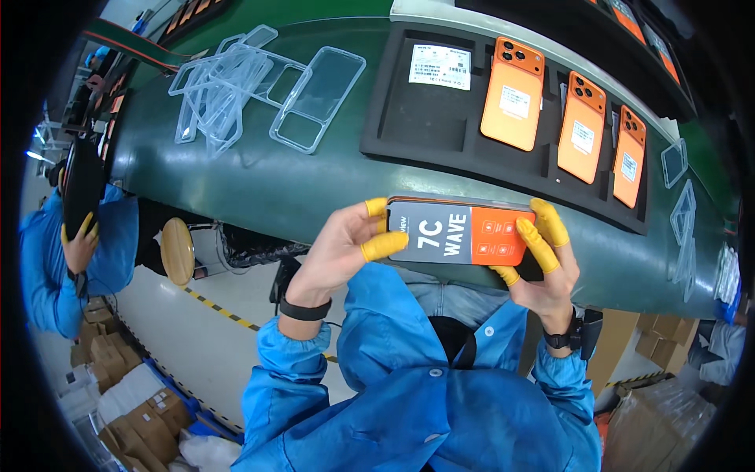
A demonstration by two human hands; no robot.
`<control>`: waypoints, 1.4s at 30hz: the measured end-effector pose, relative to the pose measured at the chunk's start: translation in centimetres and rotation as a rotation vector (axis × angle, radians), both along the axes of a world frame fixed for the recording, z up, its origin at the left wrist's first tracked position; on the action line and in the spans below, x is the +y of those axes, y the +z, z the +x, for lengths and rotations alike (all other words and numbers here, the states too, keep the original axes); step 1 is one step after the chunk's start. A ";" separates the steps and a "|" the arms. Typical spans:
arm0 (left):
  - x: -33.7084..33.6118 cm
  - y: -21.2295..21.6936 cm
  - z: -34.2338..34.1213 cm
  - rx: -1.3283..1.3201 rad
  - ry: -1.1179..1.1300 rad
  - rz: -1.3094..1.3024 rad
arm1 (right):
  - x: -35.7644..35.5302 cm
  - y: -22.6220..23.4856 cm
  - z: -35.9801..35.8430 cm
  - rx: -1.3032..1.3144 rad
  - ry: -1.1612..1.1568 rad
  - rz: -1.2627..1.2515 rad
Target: The recorder takes smartphones from a tray, inspects them, and places them into plastic protective cases on an assembly line.
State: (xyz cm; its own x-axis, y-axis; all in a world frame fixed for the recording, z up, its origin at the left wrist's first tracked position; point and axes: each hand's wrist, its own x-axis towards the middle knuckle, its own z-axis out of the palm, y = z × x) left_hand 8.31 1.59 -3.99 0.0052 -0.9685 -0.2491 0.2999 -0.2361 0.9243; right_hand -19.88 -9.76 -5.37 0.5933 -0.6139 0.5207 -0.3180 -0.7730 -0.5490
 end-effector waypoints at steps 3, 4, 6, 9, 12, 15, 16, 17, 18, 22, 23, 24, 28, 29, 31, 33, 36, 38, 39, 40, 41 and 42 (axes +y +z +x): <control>0.2 -0.6 -0.9 0.248 0.111 0.030 | -0.3 0.0 -0.3 -0.106 -0.018 -0.038; 0.2 -0.7 -1.6 0.201 0.153 0.037 | -0.3 0.0 -0.5 -0.105 -0.031 -0.028; -0.4 -0.2 -2.4 0.194 0.165 0.011 | -0.2 0.1 -0.8 -0.110 -0.045 -0.018; -0.9 0.1 -3.1 0.151 0.173 -0.054 | -0.2 0.2 -1.2 -0.109 -0.059 -0.029; -1.3 0.4 -3.7 0.119 0.215 -0.113 | -0.1 0.3 -1.2 -0.132 -0.067 -0.005; -1.9 -0.1 -4.3 0.048 0.318 -0.169 | 0.0 0.4 -1.0 -0.148 -0.066 0.021; -2.1 -0.2 -4.4 -0.025 0.378 -0.205 | 0.1 0.5 -0.8 -0.157 -0.069 0.064; -2.3 -0.1 -4.6 -0.033 0.375 -0.208 | 0.1 0.4 -0.7 -0.165 -0.075 0.105; -2.4 0.0 -4.9 -0.056 0.401 -0.160 | 0.0 0.5 -0.6 -0.174 -0.076 0.103; -2.1 1.1 -4.7 -0.031 0.359 -0.025 | -0.2 0.3 -0.9 -0.181 -0.049 0.286; -1.9 1.3 -4.5 0.011 0.307 -0.015 | -0.2 0.2 -0.9 -0.205 -0.043 0.434; -1.6 0.3 -4.0 0.113 0.245 -0.035 | -0.1 0.4 -0.7 -0.274 0.002 0.545; -1.3 -0.6 -4.8 0.328 0.368 -0.048 | -0.1 2.3 -0.2 -0.807 0.216 1.083; -1.2 -0.5 -5.2 0.335 0.356 -0.047 | 0.0 2.0 -0.5 -0.807 0.203 1.076; -1.1 0.0 -5.7 0.257 0.430 -0.135 | 0.5 1.0 -0.9 -0.719 0.206 1.502; -0.9 0.0 -5.4 0.269 0.358 -0.174 | 0.8 1.6 -0.4 -0.743 0.210 1.473; -0.3 -0.7 -4.9 0.320 0.241 -0.271 | 1.1 0.7 -0.1 -0.830 0.278 1.431; -0.5 -0.9 -5.2 0.292 0.271 -0.222 | 1.4 0.7 0.1 -0.828 0.232 1.420; -0.5 -1.0 -5.3 0.258 0.309 -0.173 | 1.5 0.6 0.2 -0.823 0.194 1.415; -0.7 -1.0 -5.3 0.258 0.307 -0.174 | 1.4 0.2 0.5 -0.821 0.190 1.383; -0.8 -1.2 -5.3 0.231 0.331 -0.172 | 1.5 0.3 0.6 -0.819 0.197 1.384; -0.8 -1.2 -5.3 0.203 0.358 -0.171 | 1.6 0.5 0.9 -0.838 0.164 1.413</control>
